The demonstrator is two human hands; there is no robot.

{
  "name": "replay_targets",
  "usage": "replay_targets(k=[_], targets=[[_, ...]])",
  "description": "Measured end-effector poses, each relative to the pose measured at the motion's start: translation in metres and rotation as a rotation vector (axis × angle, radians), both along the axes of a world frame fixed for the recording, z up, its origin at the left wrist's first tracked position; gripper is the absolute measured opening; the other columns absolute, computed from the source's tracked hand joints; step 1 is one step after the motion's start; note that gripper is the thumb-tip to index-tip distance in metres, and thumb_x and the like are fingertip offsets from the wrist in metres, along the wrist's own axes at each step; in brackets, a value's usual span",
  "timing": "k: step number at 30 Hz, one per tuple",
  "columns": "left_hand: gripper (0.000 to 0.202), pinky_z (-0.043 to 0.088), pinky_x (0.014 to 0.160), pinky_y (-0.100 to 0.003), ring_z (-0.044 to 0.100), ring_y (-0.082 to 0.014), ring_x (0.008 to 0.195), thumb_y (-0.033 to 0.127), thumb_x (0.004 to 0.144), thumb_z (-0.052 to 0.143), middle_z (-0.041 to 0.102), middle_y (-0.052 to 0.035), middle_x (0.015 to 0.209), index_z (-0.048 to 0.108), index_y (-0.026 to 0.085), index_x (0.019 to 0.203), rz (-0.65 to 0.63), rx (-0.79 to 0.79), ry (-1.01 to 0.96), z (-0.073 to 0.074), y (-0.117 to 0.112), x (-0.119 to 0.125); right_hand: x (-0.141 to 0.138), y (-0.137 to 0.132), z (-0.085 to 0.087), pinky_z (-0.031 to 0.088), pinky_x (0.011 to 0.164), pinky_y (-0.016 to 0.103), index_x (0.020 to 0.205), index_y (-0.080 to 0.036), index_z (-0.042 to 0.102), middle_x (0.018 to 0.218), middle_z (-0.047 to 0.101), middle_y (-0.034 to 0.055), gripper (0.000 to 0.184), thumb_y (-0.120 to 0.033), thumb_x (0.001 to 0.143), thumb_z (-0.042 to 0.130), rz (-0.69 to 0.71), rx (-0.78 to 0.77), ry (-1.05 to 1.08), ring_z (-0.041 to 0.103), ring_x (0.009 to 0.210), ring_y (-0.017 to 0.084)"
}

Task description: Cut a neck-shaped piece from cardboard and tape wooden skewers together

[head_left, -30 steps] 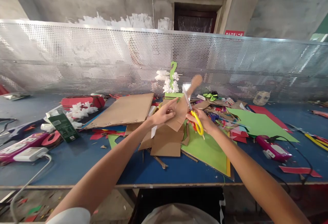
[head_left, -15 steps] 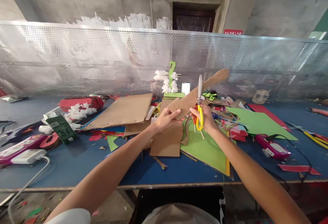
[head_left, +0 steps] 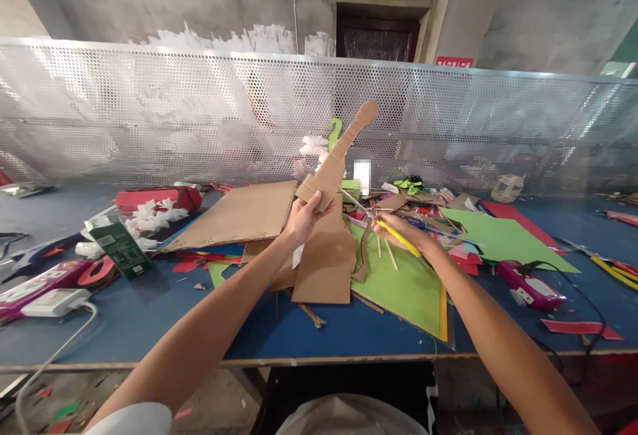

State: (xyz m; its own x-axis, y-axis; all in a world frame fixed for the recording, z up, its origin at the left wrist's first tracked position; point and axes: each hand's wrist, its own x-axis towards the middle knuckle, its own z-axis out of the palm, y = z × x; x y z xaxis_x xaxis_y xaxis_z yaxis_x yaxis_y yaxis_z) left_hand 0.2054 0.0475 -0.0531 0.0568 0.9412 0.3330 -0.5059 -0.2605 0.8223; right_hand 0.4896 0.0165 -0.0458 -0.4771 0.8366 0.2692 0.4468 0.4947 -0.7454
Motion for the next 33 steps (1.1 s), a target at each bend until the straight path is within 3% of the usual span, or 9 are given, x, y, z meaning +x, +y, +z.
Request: replay_targets(k=[4, 9, 17, 23, 33], targets=[[0.046, 0.059, 0.102, -0.049, 0.078, -0.0266, 0.099, 0.039, 0.081, 0.086, 0.079, -0.0131, 0.107, 0.070, 0.013, 0.115, -0.099, 0.025, -0.009, -0.001, -0.006, 0.008, -0.009, -0.011, 0.007, 0.033, 0.054, 0.026, 0.093, -0.019, 0.057, 0.072, 0.046, -0.0024, 0.066, -0.084, 0.082, 0.063, 0.041, 0.012, -0.041, 0.040, 0.061, 0.013], [0.041, 0.057, 0.106, -0.052, 0.077, -0.0288, 0.105, 0.038, 0.083, 0.084, 0.079, -0.0137, 0.108, 0.071, 0.012, 0.112, -0.083, 0.005, -0.008, 0.002, -0.012, 0.013, -0.015, -0.023, 0.015, 0.024, 0.046, 0.025, 0.094, -0.019, 0.057, 0.064, 0.039, -0.0062, 0.069, -0.087, 0.081, 0.060, 0.032, -0.035, -0.037, 0.033, 0.051, 0.010], [0.042, 0.057, 0.106, -0.053, 0.077, -0.0292, 0.106, 0.037, 0.084, 0.084, 0.079, -0.0142, 0.113, 0.071, 0.013, 0.117, -0.103, 0.031, -0.013, 0.001, -0.011, 0.010, -0.012, -0.016, 0.010, 0.023, 0.045, 0.024, 0.093, -0.019, 0.060, 0.060, 0.039, -0.0065, 0.068, -0.086, 0.081, 0.060, 0.011, -0.020, -0.031, 0.033, 0.048, 0.010], [0.045, 0.058, 0.104, -0.055, 0.077, -0.0315, 0.105, 0.039, 0.081, 0.085, 0.079, -0.0151, 0.104, 0.072, 0.010, 0.113, -0.079, 0.040, 0.028, 0.002, -0.011, 0.010, -0.015, -0.021, 0.014, 0.022, 0.045, 0.025, 0.085, -0.020, 0.057, 0.057, 0.044, -0.0041, 0.070, -0.090, 0.082, 0.053, -0.038, 0.018, -0.087, 0.038, 0.047, 0.012], [0.046, 0.060, 0.100, -0.054, 0.077, -0.0316, 0.100, 0.040, 0.076, 0.089, 0.079, -0.0165, 0.107, 0.073, 0.009, 0.107, -0.088, 0.060, 0.059, 0.007, -0.012, 0.005, -0.018, -0.027, 0.017, 0.023, 0.044, 0.025, 0.084, -0.021, 0.056, 0.056, 0.042, -0.0043, 0.071, -0.091, 0.081, 0.052, -0.030, 0.003, -0.069, 0.037, 0.047, 0.012]])
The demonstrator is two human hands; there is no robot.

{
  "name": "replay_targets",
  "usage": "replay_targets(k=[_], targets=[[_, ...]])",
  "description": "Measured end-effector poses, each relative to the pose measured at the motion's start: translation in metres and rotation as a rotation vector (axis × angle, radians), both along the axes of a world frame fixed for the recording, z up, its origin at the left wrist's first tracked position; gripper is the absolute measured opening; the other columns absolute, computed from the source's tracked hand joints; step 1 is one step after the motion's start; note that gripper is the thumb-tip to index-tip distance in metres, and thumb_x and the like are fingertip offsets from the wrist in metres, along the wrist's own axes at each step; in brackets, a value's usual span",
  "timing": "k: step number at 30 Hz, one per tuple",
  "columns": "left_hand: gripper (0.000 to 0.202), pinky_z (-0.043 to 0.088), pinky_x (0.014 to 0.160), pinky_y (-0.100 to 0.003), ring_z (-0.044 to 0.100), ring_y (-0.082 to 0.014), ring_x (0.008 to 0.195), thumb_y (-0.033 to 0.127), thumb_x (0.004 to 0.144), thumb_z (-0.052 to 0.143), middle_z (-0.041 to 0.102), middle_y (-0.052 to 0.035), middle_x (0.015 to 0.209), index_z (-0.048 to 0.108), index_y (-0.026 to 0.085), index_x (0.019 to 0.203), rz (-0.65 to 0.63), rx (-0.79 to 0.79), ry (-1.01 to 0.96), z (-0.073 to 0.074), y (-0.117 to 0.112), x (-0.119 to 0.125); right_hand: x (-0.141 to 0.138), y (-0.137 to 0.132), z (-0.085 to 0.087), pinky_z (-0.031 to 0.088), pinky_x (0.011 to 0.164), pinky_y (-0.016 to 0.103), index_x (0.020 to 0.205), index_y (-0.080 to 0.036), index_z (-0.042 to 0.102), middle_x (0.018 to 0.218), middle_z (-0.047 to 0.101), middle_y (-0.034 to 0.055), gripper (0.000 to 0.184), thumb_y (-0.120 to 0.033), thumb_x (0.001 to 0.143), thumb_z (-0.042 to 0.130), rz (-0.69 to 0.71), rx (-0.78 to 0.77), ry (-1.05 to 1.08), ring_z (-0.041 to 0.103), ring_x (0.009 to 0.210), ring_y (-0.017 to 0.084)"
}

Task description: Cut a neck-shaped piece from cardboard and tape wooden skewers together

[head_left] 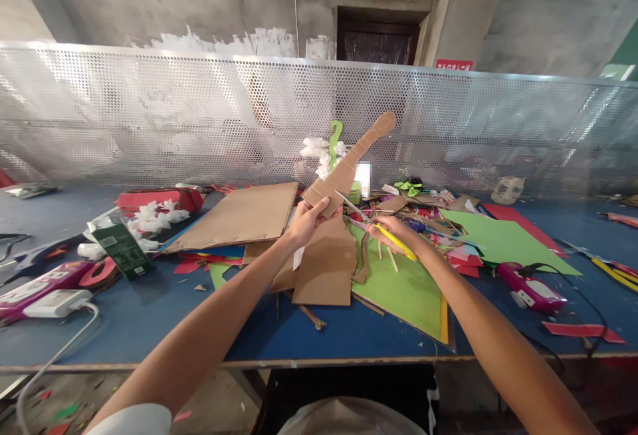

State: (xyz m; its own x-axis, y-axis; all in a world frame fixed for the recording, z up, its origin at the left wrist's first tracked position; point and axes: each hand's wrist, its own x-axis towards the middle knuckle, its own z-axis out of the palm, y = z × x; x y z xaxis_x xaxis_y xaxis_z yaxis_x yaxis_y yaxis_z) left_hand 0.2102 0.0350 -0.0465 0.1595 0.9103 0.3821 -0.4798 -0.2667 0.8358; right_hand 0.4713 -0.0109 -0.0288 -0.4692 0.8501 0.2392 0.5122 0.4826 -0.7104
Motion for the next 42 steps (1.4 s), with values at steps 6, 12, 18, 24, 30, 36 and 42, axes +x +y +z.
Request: replay_targets(k=[6, 12, 18, 24, 30, 36, 42], targets=[[0.045, 0.060, 0.099, -0.052, 0.077, -0.0317, 0.103, 0.040, 0.076, 0.088, 0.079, -0.0158, 0.107, 0.072, 0.010, 0.105, 0.014, -0.010, 0.000, 0.000, 0.000, 0.000, 0.000, -0.002, 0.000, 0.023, 0.046, 0.026, 0.088, -0.019, 0.057, 0.060, 0.042, -0.0039, 0.074, -0.092, 0.081, 0.050, 0.022, 0.005, 0.010, 0.035, 0.049, 0.012], [0.047, 0.061, 0.099, -0.051, 0.077, -0.0314, 0.102, 0.039, 0.075, 0.089, 0.079, -0.0151, 0.105, 0.073, 0.010, 0.108, 0.012, -0.030, -0.015, -0.002, 0.001, 0.002, 0.001, 0.006, -0.003, 0.023, 0.050, 0.026, 0.082, -0.019, 0.056, 0.064, 0.041, -0.0029, 0.078, -0.097, 0.077, 0.048, 0.008, 0.060, -0.039, 0.035, 0.056, 0.013], [0.046, 0.060, 0.099, -0.052, 0.077, -0.0322, 0.103, 0.041, 0.074, 0.090, 0.079, -0.0148, 0.105, 0.073, 0.011, 0.104, 0.010, -0.021, -0.013, -0.002, 0.000, 0.003, 0.002, 0.008, -0.004, 0.022, 0.053, 0.026, 0.084, -0.019, 0.056, 0.063, 0.039, -0.0040, 0.077, -0.095, 0.081, 0.046, 0.006, 0.085, -0.066, 0.035, 0.057, 0.013], [0.042, 0.060, 0.099, -0.049, 0.076, -0.0317, 0.106, 0.037, 0.076, 0.089, 0.079, -0.0153, 0.107, 0.073, 0.011, 0.104, -0.009, -0.045, -0.036, -0.002, -0.001, 0.004, 0.004, 0.009, -0.007, 0.024, 0.054, 0.027, 0.091, -0.018, 0.061, 0.065, 0.042, -0.0041, 0.070, -0.087, 0.085, 0.053, -0.007, 0.087, -0.088, 0.037, 0.058, 0.013], [0.037, 0.062, 0.096, -0.044, 0.078, -0.0277, 0.100, 0.032, 0.079, 0.087, 0.080, -0.0130, 0.105, 0.073, 0.013, 0.107, -0.007, -0.093, -0.078, -0.004, 0.000, 0.005, 0.006, 0.009, -0.007, 0.028, 0.055, 0.025, 0.098, -0.017, 0.063, 0.072, 0.053, -0.0011, 0.065, -0.081, 0.088, 0.056, -0.009, 0.080, -0.125, 0.045, 0.061, 0.014], [0.034, 0.061, 0.097, -0.044, 0.077, -0.0273, 0.100, 0.031, 0.079, 0.087, 0.080, -0.0131, 0.105, 0.073, 0.013, 0.105, -0.003, -0.116, -0.083, -0.003, -0.001, 0.006, 0.006, 0.009, -0.006, 0.027, 0.055, 0.025, 0.092, -0.017, 0.061, 0.067, 0.047, -0.0030, 0.070, -0.086, 0.086, 0.053, -0.003, 0.093, -0.117, 0.039, 0.059, 0.013], [0.040, 0.061, 0.097, -0.045, 0.078, -0.0279, 0.098, 0.035, 0.077, 0.089, 0.079, -0.0135, 0.103, 0.073, 0.011, 0.105, -0.004, -0.077, -0.038, -0.005, 0.000, 0.006, 0.002, 0.007, -0.004, 0.025, 0.054, 0.026, 0.084, -0.017, 0.062, 0.061, 0.045, -0.0027, 0.073, -0.089, 0.086, 0.047, -0.082, 0.067, -0.158, 0.038, 0.056, 0.013]])
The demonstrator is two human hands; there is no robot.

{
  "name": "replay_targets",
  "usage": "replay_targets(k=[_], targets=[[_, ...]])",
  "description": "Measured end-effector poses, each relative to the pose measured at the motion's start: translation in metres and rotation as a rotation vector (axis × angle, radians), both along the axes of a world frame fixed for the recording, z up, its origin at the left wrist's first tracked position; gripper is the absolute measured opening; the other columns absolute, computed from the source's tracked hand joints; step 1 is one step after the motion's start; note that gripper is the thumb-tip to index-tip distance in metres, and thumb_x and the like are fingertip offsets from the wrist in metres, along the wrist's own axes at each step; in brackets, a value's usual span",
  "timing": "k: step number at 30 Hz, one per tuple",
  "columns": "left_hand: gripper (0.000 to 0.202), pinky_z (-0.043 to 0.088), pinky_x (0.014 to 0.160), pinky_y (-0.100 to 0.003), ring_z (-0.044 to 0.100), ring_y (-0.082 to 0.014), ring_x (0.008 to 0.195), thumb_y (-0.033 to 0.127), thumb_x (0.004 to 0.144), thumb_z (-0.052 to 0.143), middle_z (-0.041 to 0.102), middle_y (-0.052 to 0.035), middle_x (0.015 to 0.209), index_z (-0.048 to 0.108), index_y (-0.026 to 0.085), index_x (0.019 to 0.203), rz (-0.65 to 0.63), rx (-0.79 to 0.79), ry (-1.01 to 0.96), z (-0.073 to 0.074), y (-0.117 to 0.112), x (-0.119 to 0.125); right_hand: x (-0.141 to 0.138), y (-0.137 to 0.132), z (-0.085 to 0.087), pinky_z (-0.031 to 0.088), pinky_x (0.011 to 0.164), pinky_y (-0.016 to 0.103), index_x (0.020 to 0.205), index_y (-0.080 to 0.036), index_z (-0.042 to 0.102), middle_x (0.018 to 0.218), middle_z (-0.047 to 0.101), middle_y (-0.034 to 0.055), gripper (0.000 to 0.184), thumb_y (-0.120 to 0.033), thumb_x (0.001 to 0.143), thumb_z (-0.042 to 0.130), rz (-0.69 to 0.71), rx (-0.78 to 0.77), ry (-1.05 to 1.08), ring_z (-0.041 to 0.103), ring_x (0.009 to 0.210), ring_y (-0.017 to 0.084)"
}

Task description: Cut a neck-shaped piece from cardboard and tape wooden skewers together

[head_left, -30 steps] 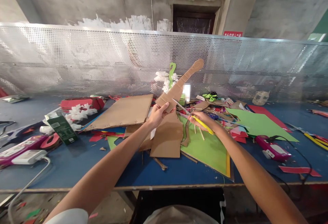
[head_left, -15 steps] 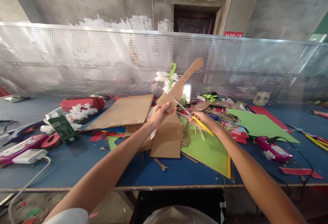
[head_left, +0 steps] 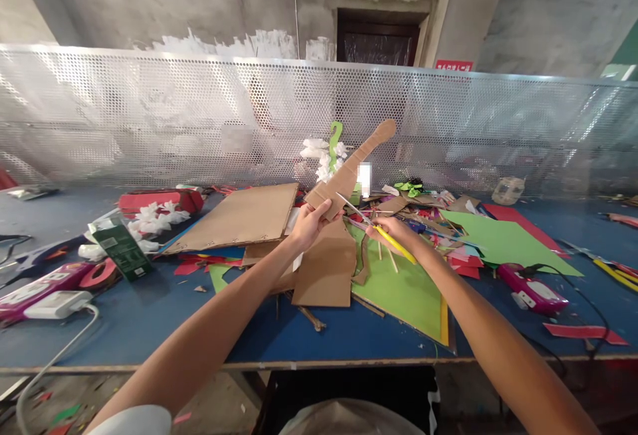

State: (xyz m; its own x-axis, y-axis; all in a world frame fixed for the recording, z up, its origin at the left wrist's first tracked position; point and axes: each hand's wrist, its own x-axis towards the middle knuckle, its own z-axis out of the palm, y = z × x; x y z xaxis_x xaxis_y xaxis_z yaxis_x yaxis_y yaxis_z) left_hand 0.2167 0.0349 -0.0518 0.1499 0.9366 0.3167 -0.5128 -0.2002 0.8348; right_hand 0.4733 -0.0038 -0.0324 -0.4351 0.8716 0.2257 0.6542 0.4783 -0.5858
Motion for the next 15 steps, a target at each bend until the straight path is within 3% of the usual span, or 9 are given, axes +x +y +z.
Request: replay_targets(k=[6, 15], targets=[[0.041, 0.061, 0.097, -0.046, 0.077, -0.0302, 0.100, 0.038, 0.072, 0.091, 0.080, -0.0139, 0.099, 0.072, 0.011, 0.096, 0.001, 0.009, -0.007, 0.000, -0.001, 0.001, -0.007, -0.009, 0.004, 0.028, 0.056, 0.026, 0.077, -0.018, 0.063, 0.059, 0.049, -0.0017, 0.062, -0.078, 0.090, 0.055, -0.102, 0.035, -0.035, 0.046, 0.057, 0.015], [0.041, 0.062, 0.096, -0.046, 0.079, -0.0263, 0.090, 0.034, 0.074, 0.091, 0.080, -0.0131, 0.099, 0.073, 0.011, 0.103, -0.006, -0.014, -0.022, -0.003, 0.004, -0.001, -0.012, -0.013, 0.000, 0.029, 0.057, 0.025, 0.073, -0.019, 0.058, 0.060, 0.053, -0.0009, 0.058, -0.073, 0.094, 0.053, -0.115, 0.082, -0.037, 0.050, 0.058, 0.015]])
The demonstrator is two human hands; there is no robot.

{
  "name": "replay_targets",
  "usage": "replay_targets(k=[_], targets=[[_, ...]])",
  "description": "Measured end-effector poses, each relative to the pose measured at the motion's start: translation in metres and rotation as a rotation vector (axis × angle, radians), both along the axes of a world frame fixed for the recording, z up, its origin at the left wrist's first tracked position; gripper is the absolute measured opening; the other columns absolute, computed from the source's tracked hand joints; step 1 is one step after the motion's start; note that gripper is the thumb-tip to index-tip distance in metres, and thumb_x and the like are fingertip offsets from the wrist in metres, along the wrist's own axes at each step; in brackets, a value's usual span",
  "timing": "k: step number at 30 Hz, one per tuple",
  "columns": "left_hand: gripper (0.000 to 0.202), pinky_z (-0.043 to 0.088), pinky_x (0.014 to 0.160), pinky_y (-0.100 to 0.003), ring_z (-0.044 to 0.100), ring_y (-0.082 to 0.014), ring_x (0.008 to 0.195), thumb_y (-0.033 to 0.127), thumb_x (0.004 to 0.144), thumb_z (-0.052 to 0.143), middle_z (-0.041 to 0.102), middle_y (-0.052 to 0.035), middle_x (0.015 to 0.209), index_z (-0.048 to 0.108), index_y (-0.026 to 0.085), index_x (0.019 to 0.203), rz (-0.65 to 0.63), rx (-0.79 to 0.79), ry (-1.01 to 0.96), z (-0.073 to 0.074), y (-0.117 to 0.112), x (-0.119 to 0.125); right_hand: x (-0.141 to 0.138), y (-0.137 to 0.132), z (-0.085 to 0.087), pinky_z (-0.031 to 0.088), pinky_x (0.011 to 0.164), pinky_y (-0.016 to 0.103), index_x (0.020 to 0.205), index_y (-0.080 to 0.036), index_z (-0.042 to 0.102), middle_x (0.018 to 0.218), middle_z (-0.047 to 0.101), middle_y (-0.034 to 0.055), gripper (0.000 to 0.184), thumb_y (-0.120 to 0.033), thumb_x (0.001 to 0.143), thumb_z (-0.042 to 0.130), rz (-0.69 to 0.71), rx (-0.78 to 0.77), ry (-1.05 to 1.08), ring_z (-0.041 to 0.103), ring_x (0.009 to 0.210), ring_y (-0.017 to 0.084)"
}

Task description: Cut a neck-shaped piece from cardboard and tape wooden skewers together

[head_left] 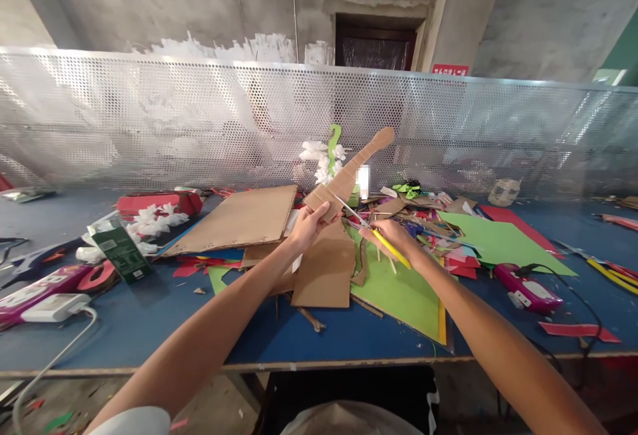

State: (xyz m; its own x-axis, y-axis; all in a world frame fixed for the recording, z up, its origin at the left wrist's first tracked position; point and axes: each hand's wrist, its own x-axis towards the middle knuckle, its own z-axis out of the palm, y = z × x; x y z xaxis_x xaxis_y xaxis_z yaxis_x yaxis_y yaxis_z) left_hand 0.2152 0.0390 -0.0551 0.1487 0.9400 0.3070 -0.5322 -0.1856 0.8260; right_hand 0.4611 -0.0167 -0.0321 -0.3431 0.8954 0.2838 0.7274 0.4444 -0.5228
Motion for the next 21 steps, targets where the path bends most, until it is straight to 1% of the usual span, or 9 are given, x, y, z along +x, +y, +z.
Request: replay_targets(k=[4, 8, 11, 13, 14, 15, 17, 19, 21], targets=[[0.035, 0.062, 0.096, -0.046, 0.078, -0.0264, 0.091, 0.030, 0.077, 0.088, 0.080, -0.0130, 0.101, 0.073, 0.012, 0.103, -0.016, -0.015, -0.026, 0.000, 0.000, -0.001, 0.000, 0.003, -0.002, 0.030, 0.057, 0.025, 0.072, -0.019, 0.057, 0.062, 0.054, 0.0000, 0.058, -0.073, 0.094, 0.053, 0.015, 0.001, -0.002, 0.052, 0.059, 0.016], [0.033, 0.063, 0.096, -0.045, 0.078, -0.0259, 0.091, 0.030, 0.077, 0.088, 0.079, -0.0127, 0.102, 0.073, 0.012, 0.100, -0.037, -0.019, -0.009, 0.000, -0.001, -0.003, -0.001, 0.002, -0.001, 0.030, 0.057, 0.025, 0.070, -0.020, 0.053, 0.060, 0.052, -0.0002, 0.059, -0.074, 0.093, 0.052, 0.035, 0.002, 0.006, 0.052, 0.059, 0.017], [0.036, 0.062, 0.093, -0.043, 0.076, -0.0250, 0.092, 0.029, 0.074, 0.089, 0.078, -0.0122, 0.103, 0.072, 0.013, 0.101, -0.056, -0.020, 0.039, 0.004, 0.001, -0.008, 0.000, -0.002, 0.004, 0.030, 0.056, 0.025, 0.069, -0.021, 0.052, 0.057, 0.048, -0.0015, 0.060, -0.075, 0.093, 0.052, 0.029, -0.013, 0.018, 0.052, 0.057, 0.016], [0.042, 0.062, 0.087, -0.038, 0.074, -0.0228, 0.090, 0.029, 0.070, 0.091, 0.077, -0.0099, 0.101, 0.071, 0.015, 0.104, -0.036, -0.002, 0.094, 0.009, 0.004, -0.015, 0.000, -0.004, 0.008, 0.030, 0.056, 0.025, 0.071, -0.020, 0.055, 0.056, 0.048, -0.0018, 0.059, -0.075, 0.093, 0.052, 0.026, -0.023, 0.017, 0.052, 0.056, 0.017], [0.045, 0.062, 0.082, -0.034, 0.072, -0.0209, 0.088, 0.030, 0.069, 0.092, 0.075, -0.0077, 0.099, 0.070, 0.016, 0.106, -0.005, 0.019, 0.126, 0.013, 0.004, -0.019, 0.001, -0.005, 0.010, 0.030, 0.056, 0.025, 0.073, -0.020, 0.057, 0.057, 0.050, -0.0016, 0.059, -0.075, 0.093, 0.052, 0.029, -0.025, 0.008, 0.053, 0.056, 0.017], [0.046, 0.060, 0.077, -0.030, 0.070, -0.0183, 0.084, 0.035, 0.070, 0.091, 0.073, -0.0047, 0.097, 0.069, 0.018, 0.107, 0.040, 0.049, 0.154, 0.017, 0.005, -0.024, 0.001, -0.006, 0.011, 0.031, 0.057, 0.026, 0.075, -0.019, 0.060, 0.057, 0.051, -0.0013, 0.059, -0.075, 0.092, 0.053, 0.034, -0.025, -0.013, 0.053, 0.056, 0.017], [0.041, 0.052, 0.064, -0.023, 0.062, -0.0143, 0.074, 0.051, 0.078, 0.084, 0.068, -0.0009, 0.088, 0.069, 0.020, 0.102, 0.116, 0.115, 0.295, 0.024, 0.005, -0.033, 0.002, -0.006, 0.012, 0.030, 0.057, 0.026, 0.079, -0.019, 0.064, 0.059, 0.055, -0.0006, 0.058, -0.075, 0.091, 0.056, 0.052, -0.017, -0.088, 0.054, 0.057, 0.017], [0.042, 0.041, 0.056, -0.022, 0.053, -0.0128, 0.066, 0.059, 0.084, 0.075, 0.060, 0.0001, 0.076, 0.067, 0.018, 0.089, 0.213, 0.256, 0.533, 0.028, 0.004, -0.039, 0.000, -0.006, 0.010, 0.030, 0.058, 0.026, 0.078, -0.020, 0.065, 0.060, 0.059, 0.0009, 0.057, -0.075, 0.092, 0.056, 0.076, 0.005, -0.178, 0.056, 0.057, 0.017], [0.045, 0.033, 0.054, -0.024, 0.044, -0.0122, 0.061, 0.060, 0.088, 0.070, 0.049, 0.0017, 0.066, 0.059, 0.018, 0.075, 0.316, 0.398, 0.716, 0.030, 0.002, -0.041, -0.002, -0.007, 0.006, 0.030, 0.059, 0.026, 0.077, -0.021, 0.066, 0.063, 0.064, 0.0034, 0.057, -0.075, 0.094, 0.054, 0.090, 0.043, -0.242, 0.060, 0.061, 0.019]])
